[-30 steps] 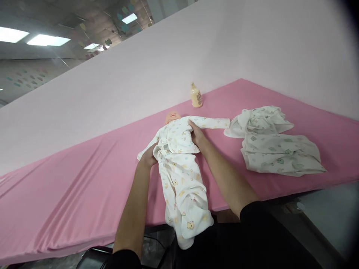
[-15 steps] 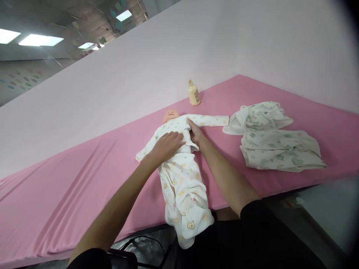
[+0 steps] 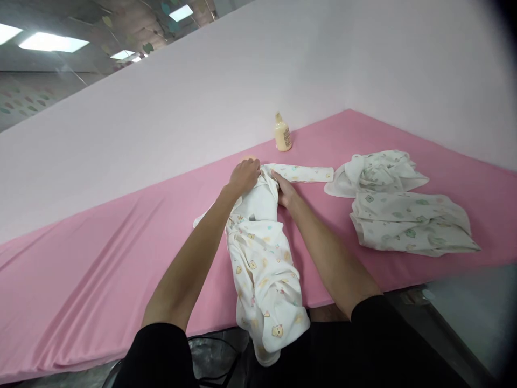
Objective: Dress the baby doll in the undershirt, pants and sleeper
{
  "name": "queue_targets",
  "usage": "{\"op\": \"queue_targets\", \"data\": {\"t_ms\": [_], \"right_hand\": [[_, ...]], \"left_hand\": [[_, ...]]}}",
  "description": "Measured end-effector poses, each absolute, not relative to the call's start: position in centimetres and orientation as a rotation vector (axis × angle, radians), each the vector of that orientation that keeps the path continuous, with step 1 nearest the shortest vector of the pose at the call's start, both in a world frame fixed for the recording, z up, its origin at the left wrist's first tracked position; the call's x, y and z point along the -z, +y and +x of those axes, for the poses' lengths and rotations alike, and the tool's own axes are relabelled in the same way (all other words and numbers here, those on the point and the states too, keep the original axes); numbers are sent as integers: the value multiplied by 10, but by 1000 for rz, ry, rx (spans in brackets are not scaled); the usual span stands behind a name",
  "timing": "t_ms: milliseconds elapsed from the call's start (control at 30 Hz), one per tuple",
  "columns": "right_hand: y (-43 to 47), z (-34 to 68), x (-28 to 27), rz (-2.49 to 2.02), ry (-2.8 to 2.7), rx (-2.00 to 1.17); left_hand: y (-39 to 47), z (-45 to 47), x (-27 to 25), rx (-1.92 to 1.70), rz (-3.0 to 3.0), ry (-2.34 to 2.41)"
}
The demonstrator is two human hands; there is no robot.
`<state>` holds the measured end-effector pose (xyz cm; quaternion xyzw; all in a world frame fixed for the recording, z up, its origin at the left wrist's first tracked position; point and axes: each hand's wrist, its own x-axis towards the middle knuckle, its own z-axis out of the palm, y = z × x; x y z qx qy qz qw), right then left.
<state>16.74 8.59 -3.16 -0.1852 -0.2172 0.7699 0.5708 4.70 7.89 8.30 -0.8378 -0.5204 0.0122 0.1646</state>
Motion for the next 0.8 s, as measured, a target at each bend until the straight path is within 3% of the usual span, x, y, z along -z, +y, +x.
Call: {"op": "queue_targets", "data": {"t_ms": [167, 333, 800], "right_hand": [[86, 170, 36, -324, -565, -1905], [75, 176, 36, -277, -611, -1943], [72, 173, 32, -410, -500, -1939]], "left_hand": [[15, 59, -100, 179, -2555, -1294], [-44, 68, -113, -451, -3049, -1263], [-77, 99, -111, -921, -2666, -1133]]}}
